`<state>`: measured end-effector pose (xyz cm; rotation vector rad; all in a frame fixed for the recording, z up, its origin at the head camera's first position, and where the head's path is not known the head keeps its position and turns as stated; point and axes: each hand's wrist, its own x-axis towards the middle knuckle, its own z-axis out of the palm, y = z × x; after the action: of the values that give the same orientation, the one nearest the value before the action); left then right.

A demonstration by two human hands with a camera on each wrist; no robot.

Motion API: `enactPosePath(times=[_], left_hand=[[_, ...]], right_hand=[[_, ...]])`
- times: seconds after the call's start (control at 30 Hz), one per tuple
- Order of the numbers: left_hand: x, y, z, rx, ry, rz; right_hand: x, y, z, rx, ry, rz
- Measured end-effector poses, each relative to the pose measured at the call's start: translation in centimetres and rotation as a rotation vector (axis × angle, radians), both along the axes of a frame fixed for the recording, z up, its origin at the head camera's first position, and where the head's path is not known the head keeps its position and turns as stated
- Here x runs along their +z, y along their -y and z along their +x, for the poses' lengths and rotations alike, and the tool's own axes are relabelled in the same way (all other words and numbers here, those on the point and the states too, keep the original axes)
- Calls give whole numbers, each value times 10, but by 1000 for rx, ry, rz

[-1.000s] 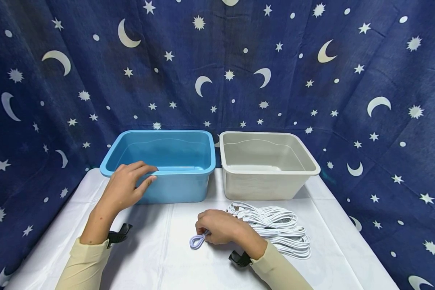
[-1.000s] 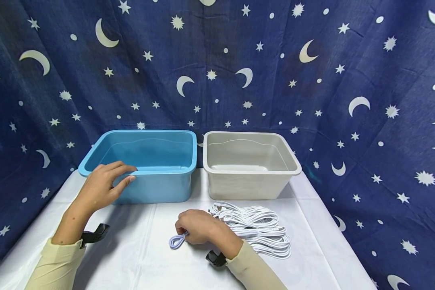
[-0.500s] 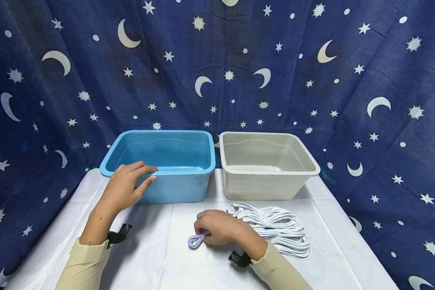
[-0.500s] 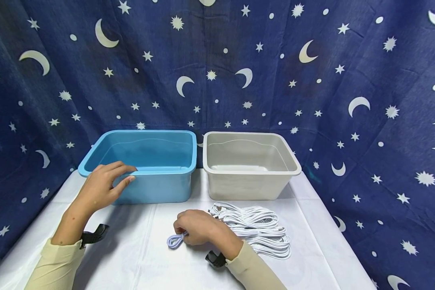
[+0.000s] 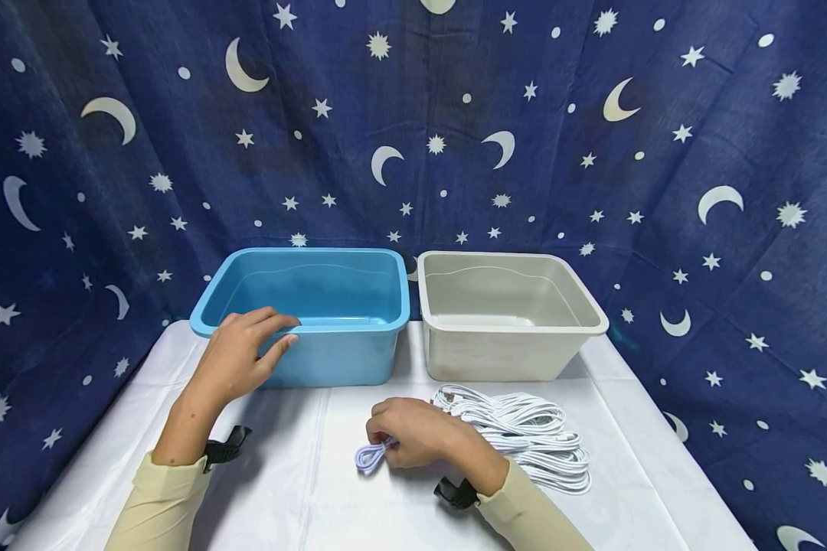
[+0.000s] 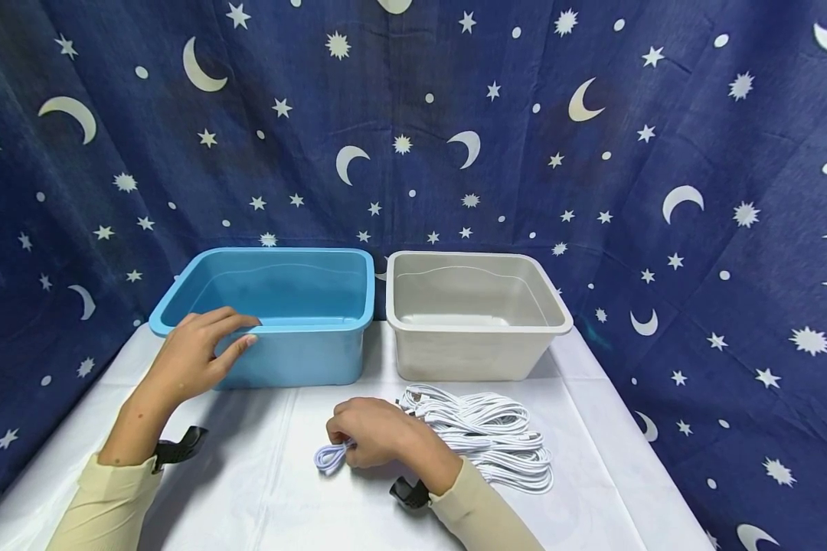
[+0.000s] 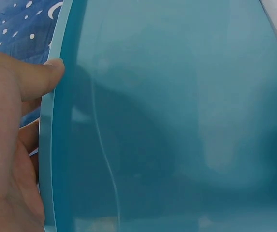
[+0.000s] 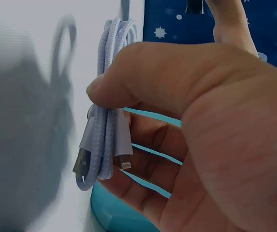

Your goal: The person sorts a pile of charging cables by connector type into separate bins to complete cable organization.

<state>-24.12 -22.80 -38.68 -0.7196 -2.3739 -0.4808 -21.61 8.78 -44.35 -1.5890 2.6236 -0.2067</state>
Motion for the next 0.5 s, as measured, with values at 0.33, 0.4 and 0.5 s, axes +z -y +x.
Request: enactPosePath(times=[0.33, 0.4, 0.5], left_hand=[[1, 0, 0, 2, -8, -5], [1, 0, 0, 1, -7, -3], [0, 0, 0, 0, -3, -2]], right_hand=[[5, 1, 0, 26, -48, -37], [6, 2, 0, 23, -53, -52], [7, 2, 0, 24, -51, -69]])
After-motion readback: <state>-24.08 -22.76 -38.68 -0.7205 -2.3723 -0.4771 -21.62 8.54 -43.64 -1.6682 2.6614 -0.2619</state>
